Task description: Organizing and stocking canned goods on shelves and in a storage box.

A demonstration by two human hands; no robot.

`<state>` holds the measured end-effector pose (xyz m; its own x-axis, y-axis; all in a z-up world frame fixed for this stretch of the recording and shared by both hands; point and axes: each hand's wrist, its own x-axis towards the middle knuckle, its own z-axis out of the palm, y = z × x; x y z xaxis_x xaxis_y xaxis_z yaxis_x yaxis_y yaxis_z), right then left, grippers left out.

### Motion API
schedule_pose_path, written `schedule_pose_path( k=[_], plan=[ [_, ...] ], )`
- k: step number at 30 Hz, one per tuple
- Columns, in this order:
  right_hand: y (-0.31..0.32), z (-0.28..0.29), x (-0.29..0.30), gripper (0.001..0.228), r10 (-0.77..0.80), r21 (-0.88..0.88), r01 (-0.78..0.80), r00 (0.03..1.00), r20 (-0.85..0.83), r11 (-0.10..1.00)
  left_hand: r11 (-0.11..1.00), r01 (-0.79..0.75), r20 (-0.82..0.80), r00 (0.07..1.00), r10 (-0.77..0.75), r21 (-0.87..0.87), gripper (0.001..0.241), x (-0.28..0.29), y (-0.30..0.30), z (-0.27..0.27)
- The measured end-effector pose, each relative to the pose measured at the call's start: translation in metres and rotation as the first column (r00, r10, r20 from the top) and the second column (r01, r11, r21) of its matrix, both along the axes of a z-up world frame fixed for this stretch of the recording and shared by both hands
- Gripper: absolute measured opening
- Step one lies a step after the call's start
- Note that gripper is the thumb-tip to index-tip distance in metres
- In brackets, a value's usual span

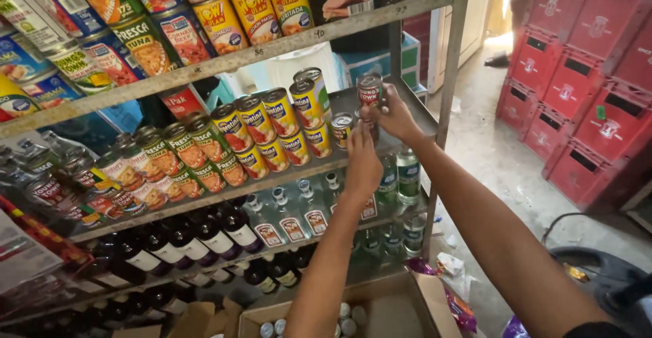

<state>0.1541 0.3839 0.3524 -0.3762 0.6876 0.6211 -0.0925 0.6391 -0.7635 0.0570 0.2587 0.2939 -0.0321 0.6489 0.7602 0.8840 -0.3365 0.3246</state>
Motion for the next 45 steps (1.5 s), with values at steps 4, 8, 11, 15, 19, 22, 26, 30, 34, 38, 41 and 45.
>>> schedule_pose_path(
  k=[4, 8, 11, 15, 19, 22, 26, 30, 34, 38, 41, 45],
  plan=[
    [0.023, -0.011, -0.010, 0.069, 0.026, 0.091, -0.025, 1.000, -0.016, 0.996, 0.997, -0.076, -0.048, 0.996, 0.077, 0.015, 0.075, -0.008, -0.001, 0.010],
    [0.025, -0.011, -0.014, 0.074, 0.186, -0.028, -0.186, 0.982, -0.020, 0.982, 0.993, -0.113, -0.110, 0.987, 0.117, 0.041, 0.079, -0.011, -0.004, 0.013],
    [0.026, -0.012, -0.013, 0.074, 0.145, 0.029, -0.145, 0.989, -0.008, 0.989, 0.989, -0.145, -0.146, 0.978, 0.146, 0.019, 0.083, -0.012, -0.004, 0.014],
    [0.001, -0.001, -0.006, 0.077, 0.048, -0.018, -0.047, 0.996, 0.079, 0.999, 0.988, -0.150, -0.147, 0.979, 0.144, -0.032, 0.087, -0.009, -0.016, 0.021],
    [-0.039, -0.016, 0.002, 0.081, -0.196, 0.375, 0.181, 0.981, 0.002, 0.909, 0.982, -0.183, -0.121, 0.977, 0.177, -0.039, 0.085, -0.003, -0.053, 0.009],
    [-0.119, -0.050, 0.009, 0.055, -0.301, 0.212, 0.349, 0.926, -0.229, 0.913, 0.979, -0.195, -0.031, 0.981, 0.193, -0.057, 0.077, 0.002, -0.104, -0.022],
    [-0.219, -0.137, 0.004, 0.046, -0.169, 0.251, 0.175, 0.984, -0.046, 0.952, 0.969, -0.198, 0.113, 0.970, 0.216, -0.150, 0.073, -0.006, -0.177, -0.113],
    [-0.302, -0.245, -0.008, 0.047, 0.021, 0.106, -0.043, 0.979, 0.205, 0.993, 0.873, -0.277, 0.183, 0.910, 0.373, -0.402, 0.072, -0.017, -0.264, -0.252],
    [-0.364, -0.404, -0.013, 0.039, 0.180, 0.004, -0.198, 0.897, 0.404, 0.980, 0.699, -0.301, 0.162, 0.843, 0.513, -0.649, 0.069, -0.035, -0.381, -0.353],
    [-0.437, -0.535, -0.003, 0.046, 0.206, -0.092, -0.226, 0.559, 0.803, 0.970, 0.496, -0.209, 0.120, 0.825, 0.552, -0.843, 0.057, -0.065, -0.473, -0.457],
    [-0.490, -0.603, 0.007, 0.040, 0.286, -0.256, -0.130, 0.476, 0.831, 0.958, 0.476, -0.189, 0.076, 0.872, 0.484, -0.859, 0.058, -0.087, -0.515, -0.517],
    [-0.548, -0.613, -0.015, 0.036, 0.151, -0.158, 0.097, 0.076, 0.986, 0.983, 0.601, -0.152, 0.110, 0.920, 0.377, -0.785, 0.054, -0.110, -0.546, -0.583]
  ],
)
